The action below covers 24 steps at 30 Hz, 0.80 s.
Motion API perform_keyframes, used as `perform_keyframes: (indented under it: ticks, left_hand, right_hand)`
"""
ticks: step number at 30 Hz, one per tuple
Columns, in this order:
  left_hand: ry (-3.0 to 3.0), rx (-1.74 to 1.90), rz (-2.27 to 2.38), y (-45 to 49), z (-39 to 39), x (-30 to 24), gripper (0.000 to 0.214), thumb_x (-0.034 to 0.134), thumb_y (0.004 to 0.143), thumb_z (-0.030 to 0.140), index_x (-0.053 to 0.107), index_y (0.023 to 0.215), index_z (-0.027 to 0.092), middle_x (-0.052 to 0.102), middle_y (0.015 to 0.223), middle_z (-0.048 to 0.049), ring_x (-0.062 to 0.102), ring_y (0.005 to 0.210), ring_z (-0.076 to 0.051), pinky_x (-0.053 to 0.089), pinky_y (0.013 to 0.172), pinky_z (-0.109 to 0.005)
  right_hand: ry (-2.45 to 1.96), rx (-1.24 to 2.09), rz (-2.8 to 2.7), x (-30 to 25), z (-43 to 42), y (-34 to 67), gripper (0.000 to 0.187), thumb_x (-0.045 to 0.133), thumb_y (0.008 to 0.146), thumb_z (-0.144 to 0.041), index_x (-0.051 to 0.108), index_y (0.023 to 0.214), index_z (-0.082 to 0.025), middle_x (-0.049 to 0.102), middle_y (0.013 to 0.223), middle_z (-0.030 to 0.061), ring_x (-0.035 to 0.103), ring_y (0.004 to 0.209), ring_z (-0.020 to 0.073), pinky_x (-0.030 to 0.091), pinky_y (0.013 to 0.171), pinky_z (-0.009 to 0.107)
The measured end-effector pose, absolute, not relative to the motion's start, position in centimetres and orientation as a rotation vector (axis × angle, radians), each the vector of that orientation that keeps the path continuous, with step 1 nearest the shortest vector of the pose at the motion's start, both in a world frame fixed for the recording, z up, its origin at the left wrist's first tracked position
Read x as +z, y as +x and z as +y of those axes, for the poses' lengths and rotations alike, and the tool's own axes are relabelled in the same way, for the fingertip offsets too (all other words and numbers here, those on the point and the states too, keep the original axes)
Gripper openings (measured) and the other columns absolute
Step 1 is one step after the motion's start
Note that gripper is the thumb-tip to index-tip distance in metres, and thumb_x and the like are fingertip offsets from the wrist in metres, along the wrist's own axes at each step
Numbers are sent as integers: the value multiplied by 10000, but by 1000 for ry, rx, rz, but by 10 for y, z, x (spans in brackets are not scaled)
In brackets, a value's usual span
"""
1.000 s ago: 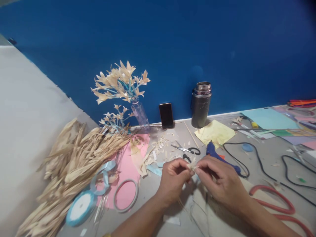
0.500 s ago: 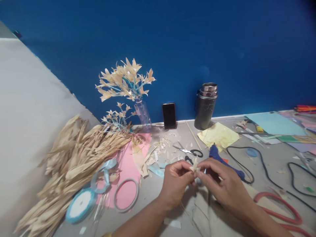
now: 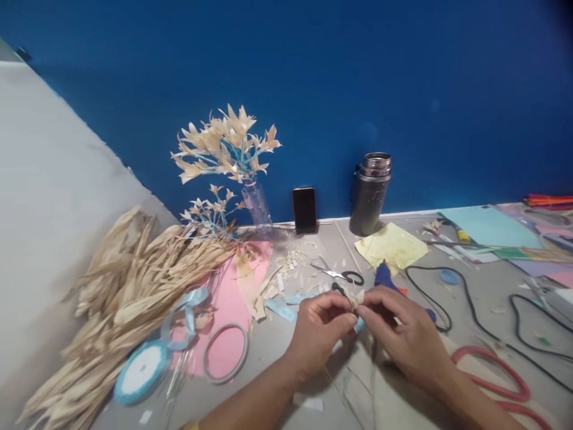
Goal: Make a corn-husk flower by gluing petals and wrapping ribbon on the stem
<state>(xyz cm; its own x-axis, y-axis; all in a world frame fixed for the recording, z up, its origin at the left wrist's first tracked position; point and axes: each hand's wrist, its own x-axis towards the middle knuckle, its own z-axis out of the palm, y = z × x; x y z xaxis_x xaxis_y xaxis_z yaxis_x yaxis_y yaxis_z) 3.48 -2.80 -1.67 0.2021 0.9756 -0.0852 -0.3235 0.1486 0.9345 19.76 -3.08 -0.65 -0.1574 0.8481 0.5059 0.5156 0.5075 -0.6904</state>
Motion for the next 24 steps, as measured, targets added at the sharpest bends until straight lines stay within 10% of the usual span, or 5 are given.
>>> perform_keyframes:
  ticks: [24]
  left_hand:
    - [871, 1100, 842, 37, -25, -30, 295, 840, 691, 379, 653, 676, 152, 564, 514, 18, 491, 477, -95, 395, 542, -228]
  right_hand:
    - [-1095, 512, -1899, -11, -33, 197, 165, 562, 934, -236, 633, 789, -202, 600, 677, -16, 539, 550, 122, 418, 545, 229]
